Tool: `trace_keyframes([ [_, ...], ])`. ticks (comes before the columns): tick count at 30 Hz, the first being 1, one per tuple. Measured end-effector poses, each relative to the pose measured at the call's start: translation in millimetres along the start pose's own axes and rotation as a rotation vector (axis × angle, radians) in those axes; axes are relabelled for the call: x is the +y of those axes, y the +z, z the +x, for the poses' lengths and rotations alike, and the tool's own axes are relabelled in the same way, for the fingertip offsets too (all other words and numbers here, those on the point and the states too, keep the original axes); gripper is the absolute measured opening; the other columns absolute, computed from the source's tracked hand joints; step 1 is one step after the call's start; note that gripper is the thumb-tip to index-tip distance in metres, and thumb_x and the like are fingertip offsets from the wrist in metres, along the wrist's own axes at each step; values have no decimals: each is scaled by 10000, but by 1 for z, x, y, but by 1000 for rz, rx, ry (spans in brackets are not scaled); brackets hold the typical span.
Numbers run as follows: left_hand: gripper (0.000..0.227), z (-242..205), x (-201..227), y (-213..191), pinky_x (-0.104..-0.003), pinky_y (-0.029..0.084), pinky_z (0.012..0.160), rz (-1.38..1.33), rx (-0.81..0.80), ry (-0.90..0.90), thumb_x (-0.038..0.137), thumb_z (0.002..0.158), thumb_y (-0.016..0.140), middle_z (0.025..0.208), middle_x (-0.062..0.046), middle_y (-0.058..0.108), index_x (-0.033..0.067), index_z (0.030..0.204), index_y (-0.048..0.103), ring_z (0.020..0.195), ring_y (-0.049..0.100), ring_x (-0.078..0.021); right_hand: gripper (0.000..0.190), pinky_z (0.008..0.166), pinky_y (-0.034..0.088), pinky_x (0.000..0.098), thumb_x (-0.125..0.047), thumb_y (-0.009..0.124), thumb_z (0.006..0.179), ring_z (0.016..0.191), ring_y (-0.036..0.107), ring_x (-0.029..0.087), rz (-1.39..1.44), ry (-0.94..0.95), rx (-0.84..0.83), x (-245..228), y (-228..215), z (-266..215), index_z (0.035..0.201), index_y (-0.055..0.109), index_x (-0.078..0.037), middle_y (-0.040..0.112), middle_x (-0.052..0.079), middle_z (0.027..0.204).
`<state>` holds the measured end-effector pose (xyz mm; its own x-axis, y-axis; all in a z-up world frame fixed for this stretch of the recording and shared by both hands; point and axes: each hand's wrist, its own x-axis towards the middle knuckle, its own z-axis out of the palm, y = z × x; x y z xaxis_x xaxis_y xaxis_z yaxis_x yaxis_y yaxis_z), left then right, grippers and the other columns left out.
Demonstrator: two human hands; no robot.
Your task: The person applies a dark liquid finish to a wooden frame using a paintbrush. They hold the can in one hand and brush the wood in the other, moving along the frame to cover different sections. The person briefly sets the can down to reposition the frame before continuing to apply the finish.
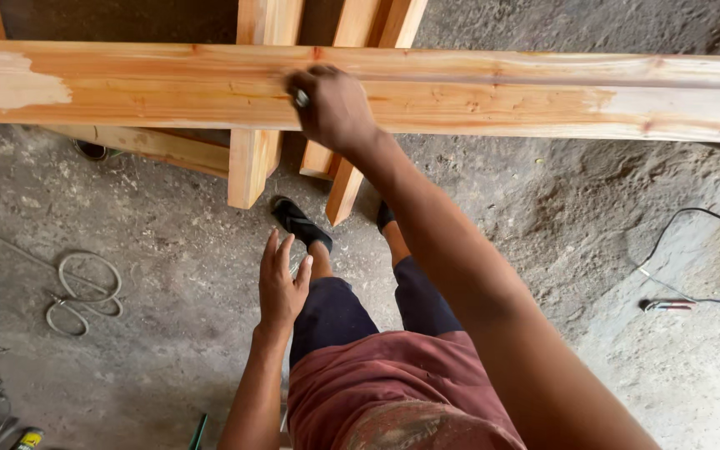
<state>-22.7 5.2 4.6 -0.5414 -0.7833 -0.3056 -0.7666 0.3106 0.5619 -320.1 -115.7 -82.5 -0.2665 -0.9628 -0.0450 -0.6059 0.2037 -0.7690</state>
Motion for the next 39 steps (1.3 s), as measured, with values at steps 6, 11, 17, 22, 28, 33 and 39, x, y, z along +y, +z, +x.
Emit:
trace_keyframes([
  [6, 522, 5, 9, -3, -516, 441, 1127, -3, 35, 7, 287, 1022, 641, 1518, -339, 443, -25, 1423, 522, 1397, 471, -504, 325, 684, 596, 329, -382, 768, 1051, 762, 706, 202, -121, 153, -287, 119, -151, -16, 928, 750, -82, 737, 70, 894],
  [11, 526, 15, 10, -2, -521, 438, 1125, -19, 27, -14, 303, 1005, 647, 1515, -334, 452, -14, 1409, 532, 1388, 471, -499, 182, 714, 587, 365, -287, 707, 1057, 782, 704, 230, -359, 347, -27, 158, -325, -94, 995, 747, -121, 741, 84, 923],
  [17, 547, 13, 9, 10, -527, 435, 1124, -9, 14, -20, 328, 1018, 635, 1522, -349, 433, -19, 1424, 516, 1400, 458, -507, 110, 749, 578, 407, -172, 634, 1064, 807, 702, 265, -284, 166, -430, 54, -127, -3, 1075, 743, -167, 747, 100, 957],
  [22, 533, 22, 19, 10, -513, 440, 1139, 37, -20, 42, 290, 1017, 652, 1534, -337, 440, -13, 1434, 516, 1409, 465, -495, 117, 757, 613, 378, -208, 746, 961, 824, 743, 258, 143, 48, -289, 79, -97, 22, 1021, 744, -107, 765, 103, 941],
  [28, 530, 59, 50, 9, -506, 443, 1110, 46, -95, 103, 242, 947, 700, 1511, -317, 467, -10, 1389, 553, 1368, 489, -483, 220, 700, 571, 406, -245, 845, 934, 780, 704, 302, -292, 449, -97, 235, -350, -140, 976, 739, -58, 740, 155, 905],
  [33, 506, 82, 71, 20, -506, 440, 1119, 67, -144, 170, 243, 957, 700, 1515, -320, 465, -4, 1376, 563, 1371, 488, -492, 130, 691, 583, 388, -184, 747, 970, 816, 712, 290, -464, 563, 574, 277, -383, -219, 1037, 732, -75, 739, 173, 970],
  [39, 515, 101, 102, 35, -514, 432, 1127, 94, -217, 267, 249, 960, 688, 1508, -317, 463, -13, 1382, 554, 1372, 485, -493, 137, 680, 598, 367, -111, 629, 1012, 858, 722, 275, -484, 334, 585, 154, -178, -187, 1110, 723, -95, 738, 194, 1048],
])
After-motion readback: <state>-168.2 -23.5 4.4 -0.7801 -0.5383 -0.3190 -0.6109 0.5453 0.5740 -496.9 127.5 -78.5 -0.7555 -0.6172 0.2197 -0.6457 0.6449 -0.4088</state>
